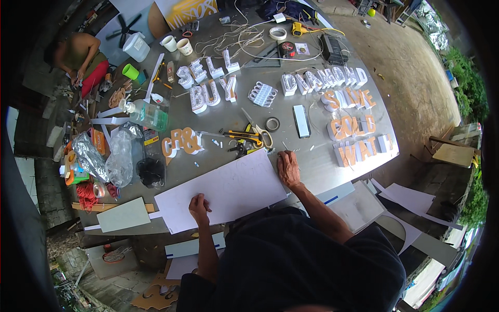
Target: The recorder is aligning, marking, and trimming foam/acrylic letters for a sign on a workshop table.
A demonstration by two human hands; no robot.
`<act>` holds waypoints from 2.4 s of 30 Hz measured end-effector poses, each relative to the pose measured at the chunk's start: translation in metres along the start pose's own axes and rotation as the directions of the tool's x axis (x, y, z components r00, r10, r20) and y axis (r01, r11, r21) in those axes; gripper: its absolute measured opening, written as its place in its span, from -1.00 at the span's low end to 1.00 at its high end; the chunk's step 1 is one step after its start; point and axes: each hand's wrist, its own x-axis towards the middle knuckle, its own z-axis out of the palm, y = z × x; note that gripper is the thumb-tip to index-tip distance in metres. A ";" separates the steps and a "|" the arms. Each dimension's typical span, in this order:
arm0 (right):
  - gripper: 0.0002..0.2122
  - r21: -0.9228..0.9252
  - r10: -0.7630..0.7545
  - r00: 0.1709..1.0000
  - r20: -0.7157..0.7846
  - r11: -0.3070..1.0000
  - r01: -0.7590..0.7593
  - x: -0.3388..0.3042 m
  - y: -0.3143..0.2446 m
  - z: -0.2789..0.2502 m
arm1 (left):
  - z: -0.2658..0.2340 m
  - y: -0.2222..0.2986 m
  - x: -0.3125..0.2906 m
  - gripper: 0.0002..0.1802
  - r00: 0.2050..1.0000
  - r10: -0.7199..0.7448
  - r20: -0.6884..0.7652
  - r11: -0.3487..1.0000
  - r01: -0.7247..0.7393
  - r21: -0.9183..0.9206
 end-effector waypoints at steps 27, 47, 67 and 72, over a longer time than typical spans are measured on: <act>-0.70 0.078 0.042 0.996 0.073 0.996 -0.047 0.022 0.015 0.001 | -0.020 -0.045 -0.060 -0.69 0.921 0.118 -0.371 0.970 -0.187 -0.156; -0.81 0.121 0.084 0.954 0.286 0.985 -0.123 0.024 0.004 -0.010 | -0.037 -0.093 -0.084 -0.45 0.759 -0.162 -0.630 0.942 -0.072 -0.328; -0.72 0.062 0.120 0.878 0.463 0.984 -0.167 0.013 0.004 -0.028 | -0.050 -0.105 -0.080 -0.70 0.772 -0.225 -0.595 0.890 -0.087 -0.448; -0.66 0.048 0.221 0.854 0.471 0.960 -0.275 0.000 0.000 -0.035 | -0.043 -0.099 -0.079 -0.57 0.554 0.088 -0.828 0.991 0.034 0.129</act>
